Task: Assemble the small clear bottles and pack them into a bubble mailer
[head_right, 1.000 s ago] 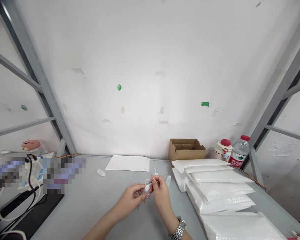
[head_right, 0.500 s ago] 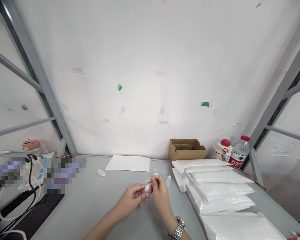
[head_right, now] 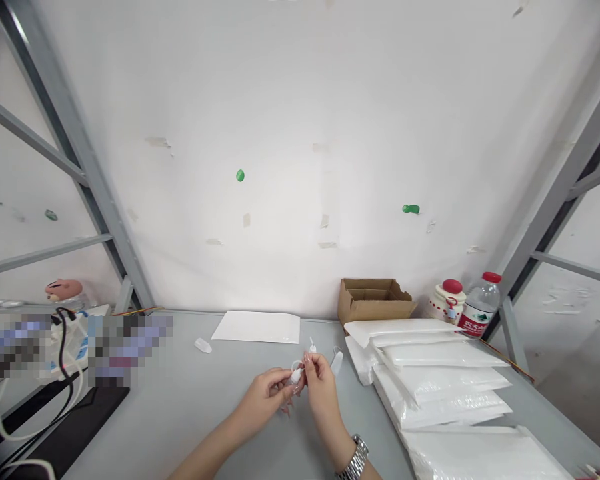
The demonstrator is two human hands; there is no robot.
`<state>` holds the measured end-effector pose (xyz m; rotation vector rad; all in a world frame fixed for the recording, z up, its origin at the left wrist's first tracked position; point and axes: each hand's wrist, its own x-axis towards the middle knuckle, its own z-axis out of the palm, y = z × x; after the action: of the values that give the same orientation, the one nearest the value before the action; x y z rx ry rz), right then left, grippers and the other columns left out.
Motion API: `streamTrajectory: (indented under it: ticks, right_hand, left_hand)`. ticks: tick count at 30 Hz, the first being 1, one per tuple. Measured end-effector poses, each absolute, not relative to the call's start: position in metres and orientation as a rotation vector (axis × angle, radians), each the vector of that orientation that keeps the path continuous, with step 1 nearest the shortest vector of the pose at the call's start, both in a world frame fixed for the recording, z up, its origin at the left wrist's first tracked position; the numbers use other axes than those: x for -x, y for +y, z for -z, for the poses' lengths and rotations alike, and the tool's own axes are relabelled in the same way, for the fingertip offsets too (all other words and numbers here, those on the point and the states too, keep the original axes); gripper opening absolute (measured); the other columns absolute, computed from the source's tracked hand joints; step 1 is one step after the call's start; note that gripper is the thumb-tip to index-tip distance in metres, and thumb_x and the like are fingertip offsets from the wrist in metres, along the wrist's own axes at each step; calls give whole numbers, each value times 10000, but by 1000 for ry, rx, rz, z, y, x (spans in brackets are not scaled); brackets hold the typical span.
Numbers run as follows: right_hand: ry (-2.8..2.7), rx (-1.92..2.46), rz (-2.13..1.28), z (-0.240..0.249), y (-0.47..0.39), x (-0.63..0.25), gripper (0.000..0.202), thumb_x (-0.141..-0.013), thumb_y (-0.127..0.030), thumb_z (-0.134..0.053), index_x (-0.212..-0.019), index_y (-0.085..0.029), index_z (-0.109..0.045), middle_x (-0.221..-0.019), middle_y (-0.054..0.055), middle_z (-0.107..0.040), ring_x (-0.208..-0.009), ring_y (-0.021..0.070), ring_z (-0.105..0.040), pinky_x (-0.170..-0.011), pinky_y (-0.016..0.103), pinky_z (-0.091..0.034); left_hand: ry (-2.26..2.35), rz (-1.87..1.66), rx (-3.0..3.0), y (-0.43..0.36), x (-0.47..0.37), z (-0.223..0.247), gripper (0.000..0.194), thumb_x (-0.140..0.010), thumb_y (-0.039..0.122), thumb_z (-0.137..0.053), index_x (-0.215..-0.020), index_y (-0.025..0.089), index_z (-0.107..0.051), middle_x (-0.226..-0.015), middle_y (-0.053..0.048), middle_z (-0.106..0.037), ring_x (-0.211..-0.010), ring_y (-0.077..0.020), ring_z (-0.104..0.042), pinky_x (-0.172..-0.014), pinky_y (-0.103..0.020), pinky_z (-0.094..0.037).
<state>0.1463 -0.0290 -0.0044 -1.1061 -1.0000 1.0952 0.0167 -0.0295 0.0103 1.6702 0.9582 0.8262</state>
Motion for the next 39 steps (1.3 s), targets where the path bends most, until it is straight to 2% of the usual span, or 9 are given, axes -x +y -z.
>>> streamTrajectory:
  ticks: [10,25,30,33,36,39]
  right_hand:
    - [-970,1059,-1151,-3,-33,-146,366,-713,-552,-584,-659,-197,-515,-477,-54,-490,-465,122,-464,-501,249,-397]
    - [-992,1148,-1105,1,-26,-153,397,-564,-552,-695,-568,-181,-555,-460,-37,-509,-452,128,-467,-484,261,-393]
    - [-1074,1227,-1063,-2,-24,-153,438,-496,-615,-682,-502,-199,-545,-435,-33,-500,-419,133,-450,-425,259,-360]
    - [-1069,1254,-1060,1,-23,-152,431,-513,-618,-667,-522,-202,-554,-435,-28,-513,-424,141,-466,-431,263,-371]
    - [-1038,1262,-1065,4,-23,-153,420,-539,-606,-661,-548,-198,-562,-426,-30,-513,-423,141,-471,-449,269,-386]
    - [-998,1224,-1140,3,-23,-153,397,-552,-575,-677,-567,-196,-561,-456,-22,-547,-439,146,-502,-480,280,-420]
  left_hand:
    - [929,-842,-1602,-29,-17,-10,359,-740,458,-530,-787,115,-621,-717,-19,-507,-631,-132,-510,-588,-261,-447]
    - [1049,-808,-1746,-25,-14,1,227,-763,322,-505,-802,157,-656,-698,3,-460,-600,-114,-474,-578,-228,-433]
    - [1073,-749,-1825,-23,-13,-1,245,-771,339,-513,-847,170,-673,-735,-13,-537,-648,-133,-501,-615,-235,-429]
    - [1047,-719,-1816,-11,1,-6,333,-782,392,-512,-1006,183,-644,-872,-42,-626,-756,-162,-562,-707,-262,-448]
    - [1471,-879,-1906,12,36,-5,373,-863,332,-367,-1137,189,-576,-1108,-91,-598,-994,-207,-538,-865,-315,-412]
    - [2317,-546,-1912,32,78,4,432,-823,105,-333,-1208,154,-523,-1303,-148,-459,-1182,-283,-416,-940,-411,-352]
